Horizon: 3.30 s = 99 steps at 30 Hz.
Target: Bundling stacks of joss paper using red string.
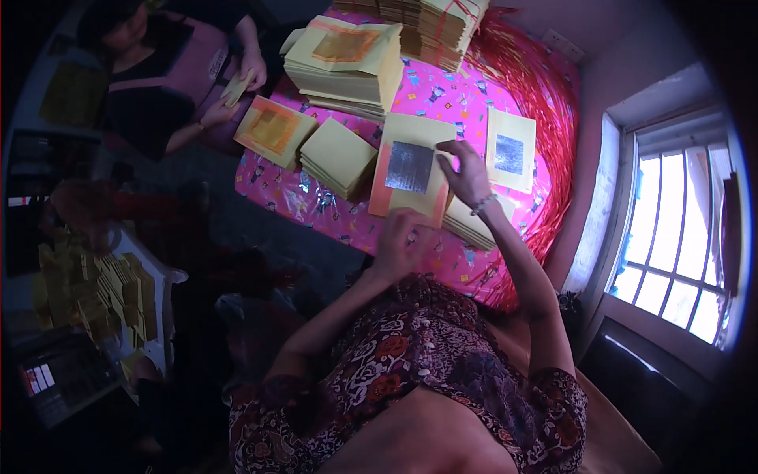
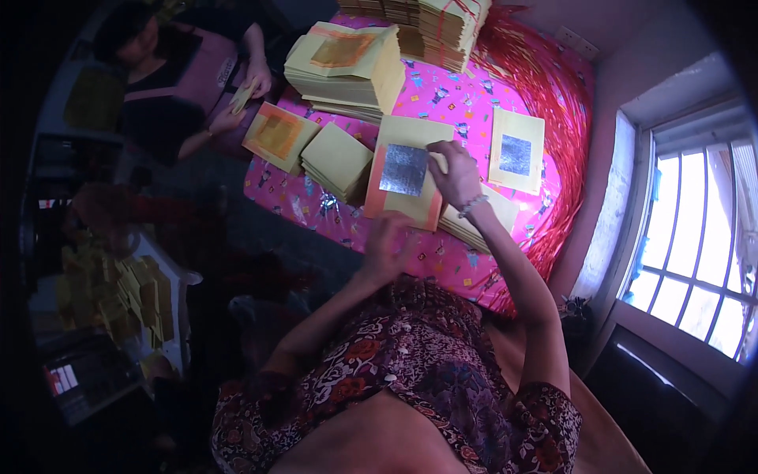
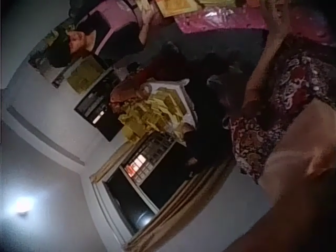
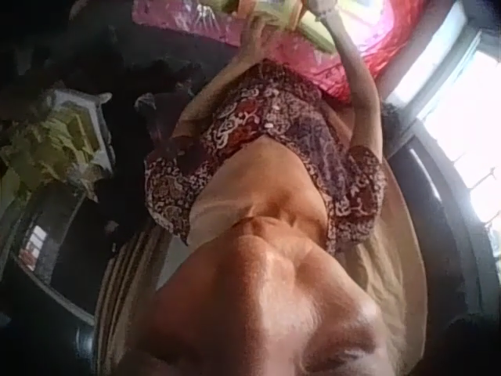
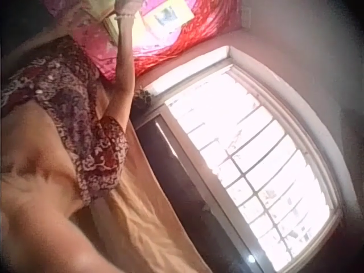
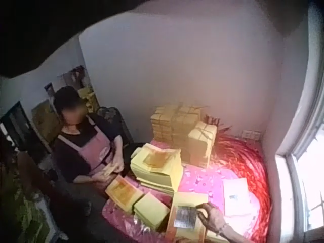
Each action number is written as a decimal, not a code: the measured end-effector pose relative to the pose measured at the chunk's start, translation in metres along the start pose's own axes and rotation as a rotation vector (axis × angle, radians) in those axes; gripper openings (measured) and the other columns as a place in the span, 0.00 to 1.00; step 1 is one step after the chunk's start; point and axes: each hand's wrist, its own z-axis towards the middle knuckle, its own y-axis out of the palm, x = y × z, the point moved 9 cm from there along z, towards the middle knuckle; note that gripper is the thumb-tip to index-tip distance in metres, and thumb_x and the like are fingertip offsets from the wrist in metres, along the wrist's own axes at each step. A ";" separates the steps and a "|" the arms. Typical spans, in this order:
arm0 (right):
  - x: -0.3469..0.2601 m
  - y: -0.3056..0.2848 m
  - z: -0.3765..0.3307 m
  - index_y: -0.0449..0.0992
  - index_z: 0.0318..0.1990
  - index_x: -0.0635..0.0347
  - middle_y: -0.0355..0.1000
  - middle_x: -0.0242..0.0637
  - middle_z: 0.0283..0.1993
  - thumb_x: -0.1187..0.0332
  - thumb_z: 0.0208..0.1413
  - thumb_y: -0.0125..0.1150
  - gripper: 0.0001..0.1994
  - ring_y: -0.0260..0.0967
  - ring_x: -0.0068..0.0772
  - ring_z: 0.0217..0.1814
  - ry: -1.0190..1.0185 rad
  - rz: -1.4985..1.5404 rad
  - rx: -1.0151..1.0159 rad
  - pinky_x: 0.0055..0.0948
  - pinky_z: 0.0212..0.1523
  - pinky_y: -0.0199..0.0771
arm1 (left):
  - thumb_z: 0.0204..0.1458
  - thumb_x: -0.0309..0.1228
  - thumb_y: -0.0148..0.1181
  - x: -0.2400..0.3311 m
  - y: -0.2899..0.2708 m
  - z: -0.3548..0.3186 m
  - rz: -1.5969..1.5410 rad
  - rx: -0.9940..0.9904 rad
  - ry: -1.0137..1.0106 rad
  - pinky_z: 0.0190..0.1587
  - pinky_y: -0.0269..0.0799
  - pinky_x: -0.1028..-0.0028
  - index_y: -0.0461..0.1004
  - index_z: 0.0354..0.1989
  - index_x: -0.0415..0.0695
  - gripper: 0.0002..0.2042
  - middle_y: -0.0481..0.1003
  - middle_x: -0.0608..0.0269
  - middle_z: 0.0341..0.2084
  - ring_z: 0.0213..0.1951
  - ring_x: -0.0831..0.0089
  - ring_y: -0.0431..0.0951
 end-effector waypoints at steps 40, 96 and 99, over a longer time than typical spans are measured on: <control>-0.054 0.034 -0.011 0.37 0.64 0.71 0.49 0.56 0.63 0.63 0.42 0.69 0.50 0.49 0.44 0.66 0.109 0.748 -0.157 0.37 0.63 0.54 | 0.41 0.25 0.59 -0.084 -0.064 0.062 -0.911 0.127 -0.548 0.50 0.68 0.68 0.54 0.60 0.41 0.34 0.66 0.55 0.48 0.49 0.65 0.69; 0.208 -0.014 -0.141 0.65 0.55 0.67 0.72 0.41 0.48 0.53 0.48 0.65 0.32 0.72 0.33 0.46 0.843 1.077 -0.237 0.31 0.45 0.74 | 0.43 0.44 0.69 -0.063 0.184 -0.095 -0.968 -0.257 -1.368 0.36 0.68 0.71 0.65 0.46 0.48 0.25 0.67 0.65 0.38 0.38 0.75 0.70; 0.211 -0.010 -0.147 0.66 0.54 0.67 0.72 0.41 0.46 0.52 0.46 0.66 0.33 0.73 0.33 0.45 0.885 1.035 -0.258 0.30 0.45 0.75 | 0.39 0.48 0.69 -0.074 0.226 -0.100 -1.140 -0.218 -1.544 0.42 0.71 0.64 0.59 0.56 0.48 0.36 0.69 0.61 0.45 0.44 0.66 0.72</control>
